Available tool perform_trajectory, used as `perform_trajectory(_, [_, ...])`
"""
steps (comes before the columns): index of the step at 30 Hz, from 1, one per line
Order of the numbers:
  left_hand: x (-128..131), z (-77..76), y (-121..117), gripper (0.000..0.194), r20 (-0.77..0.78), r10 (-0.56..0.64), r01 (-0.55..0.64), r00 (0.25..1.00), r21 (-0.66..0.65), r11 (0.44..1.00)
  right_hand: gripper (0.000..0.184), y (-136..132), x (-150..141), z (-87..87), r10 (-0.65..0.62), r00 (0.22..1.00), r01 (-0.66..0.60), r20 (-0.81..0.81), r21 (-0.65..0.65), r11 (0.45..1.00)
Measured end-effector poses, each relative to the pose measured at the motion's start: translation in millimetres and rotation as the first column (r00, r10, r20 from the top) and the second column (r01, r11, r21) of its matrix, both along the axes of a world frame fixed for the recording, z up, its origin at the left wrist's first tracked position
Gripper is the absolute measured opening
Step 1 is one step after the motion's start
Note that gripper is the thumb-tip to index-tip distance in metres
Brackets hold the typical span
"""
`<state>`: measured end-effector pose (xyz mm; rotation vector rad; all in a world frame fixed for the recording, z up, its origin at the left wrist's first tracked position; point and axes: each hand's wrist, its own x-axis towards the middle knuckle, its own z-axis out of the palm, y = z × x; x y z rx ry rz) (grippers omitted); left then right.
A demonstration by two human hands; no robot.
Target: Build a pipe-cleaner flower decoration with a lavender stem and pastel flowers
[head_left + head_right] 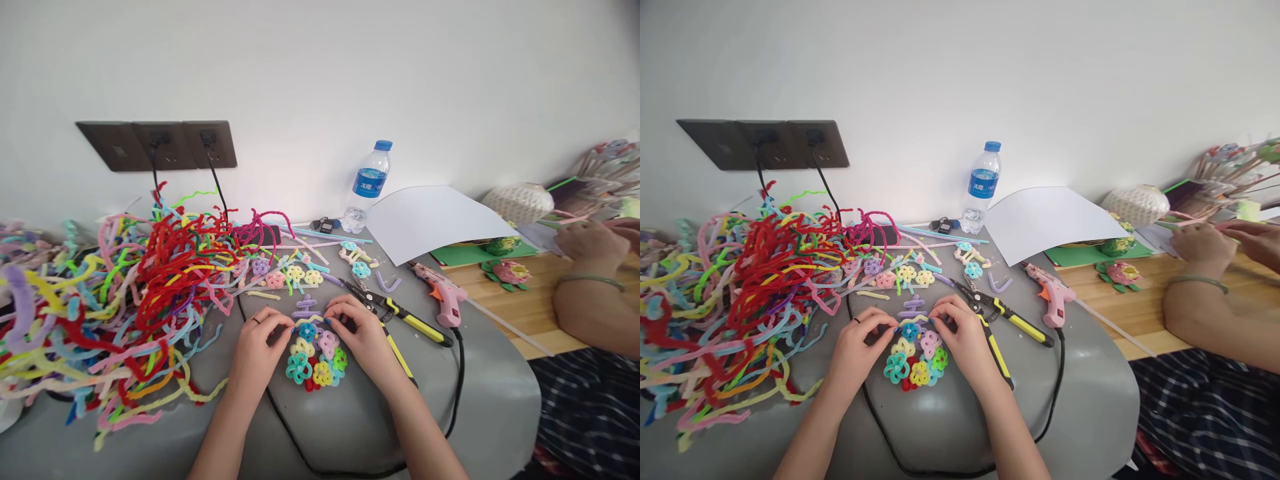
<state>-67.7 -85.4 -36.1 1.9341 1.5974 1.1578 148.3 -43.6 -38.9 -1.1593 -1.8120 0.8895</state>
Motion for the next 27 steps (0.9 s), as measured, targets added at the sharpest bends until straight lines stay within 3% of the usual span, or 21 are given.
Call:
perform_trajectory(11, [-3.9,0.4,-1.7,0.015,-0.008,-0.01,0.01,1.0,-0.026,1.0,0.013,0.8,5.2,-0.3,0.03,0.997,-0.032,-0.066,-0.025,0.999])
perform_trajectory(27, [2.9,-1.2,1.2,0.012,-0.055,0.042,-0.045,0.998,-0.046,0.998,0.011,2.5,3.0,1.2,0.033,0.999,-0.033,0.003,0.008,0.999])
